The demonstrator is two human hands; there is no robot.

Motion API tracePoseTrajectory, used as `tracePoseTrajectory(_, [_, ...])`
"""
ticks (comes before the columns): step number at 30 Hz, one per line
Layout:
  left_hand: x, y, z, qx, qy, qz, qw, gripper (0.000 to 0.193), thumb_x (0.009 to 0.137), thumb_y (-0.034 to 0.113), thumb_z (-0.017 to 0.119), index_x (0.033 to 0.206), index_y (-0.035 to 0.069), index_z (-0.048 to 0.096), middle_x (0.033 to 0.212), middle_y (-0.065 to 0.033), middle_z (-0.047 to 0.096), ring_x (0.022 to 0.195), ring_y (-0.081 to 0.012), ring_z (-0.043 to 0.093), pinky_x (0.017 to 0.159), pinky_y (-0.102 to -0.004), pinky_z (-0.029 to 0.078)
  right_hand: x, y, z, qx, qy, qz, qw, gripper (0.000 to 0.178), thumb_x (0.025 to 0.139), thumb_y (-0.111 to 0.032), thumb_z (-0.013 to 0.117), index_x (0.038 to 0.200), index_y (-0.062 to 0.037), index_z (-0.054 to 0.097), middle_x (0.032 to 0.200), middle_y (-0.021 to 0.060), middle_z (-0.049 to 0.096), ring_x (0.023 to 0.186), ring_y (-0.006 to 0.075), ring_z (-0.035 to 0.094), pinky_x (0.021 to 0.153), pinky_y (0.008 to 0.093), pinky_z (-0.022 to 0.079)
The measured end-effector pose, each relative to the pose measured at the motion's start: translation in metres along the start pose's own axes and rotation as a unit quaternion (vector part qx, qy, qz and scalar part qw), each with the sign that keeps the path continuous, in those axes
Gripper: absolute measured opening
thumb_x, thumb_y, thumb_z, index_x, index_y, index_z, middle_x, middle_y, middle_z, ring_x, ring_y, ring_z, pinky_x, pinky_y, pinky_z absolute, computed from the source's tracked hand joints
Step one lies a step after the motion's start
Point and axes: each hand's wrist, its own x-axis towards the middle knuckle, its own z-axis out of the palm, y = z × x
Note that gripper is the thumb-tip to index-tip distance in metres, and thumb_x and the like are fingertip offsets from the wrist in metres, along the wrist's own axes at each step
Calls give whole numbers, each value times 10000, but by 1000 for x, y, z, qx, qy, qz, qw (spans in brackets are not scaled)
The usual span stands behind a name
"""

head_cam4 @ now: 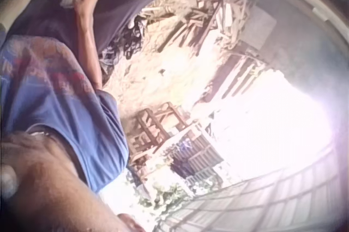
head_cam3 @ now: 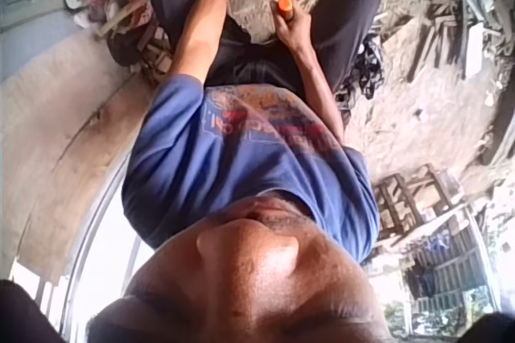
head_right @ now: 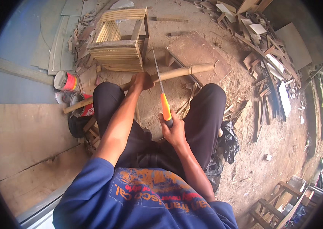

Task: The person sits on the floor and uses a hand saw to cut a long bamboo pole into shorter pieces. They repeatedly position the pole, saw through it, and set the cut pieces aside.

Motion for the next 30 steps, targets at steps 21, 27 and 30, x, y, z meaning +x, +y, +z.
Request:
tracePoseTrajectory(21, [-2,-1,-13,-43,2,10,999,370,728,243,693,1029,47,780,1124,-200,735,1077,-360,708,942,-428,565,-19,32,-4,-45,104,-342,933,136,778,-24,739,805,-26,606,650,116,622,500,294,624,488,360,482])
tracePoseTrajectory(27, [2,-5,-10,-48,4,26,999,392,702,301,742,998,48,784,1035,-206,747,1017,-354,723,894,-429,567,-30,31,-8,71,95,-160,980,138,892,-22,693,809,-19,583,606,41,533,492,120,489,487,300,393])
tracePoseTrajectory(30, [2,-6,-4,-50,18,30,998,371,716,323,757,974,59,786,1010,-205,749,1001,-348,726,875,-423,565,-38,36,-9,66,69,-105,990,157,921,-43,692,819,-20,575,593,27,495,519,79,433,489,289,374])
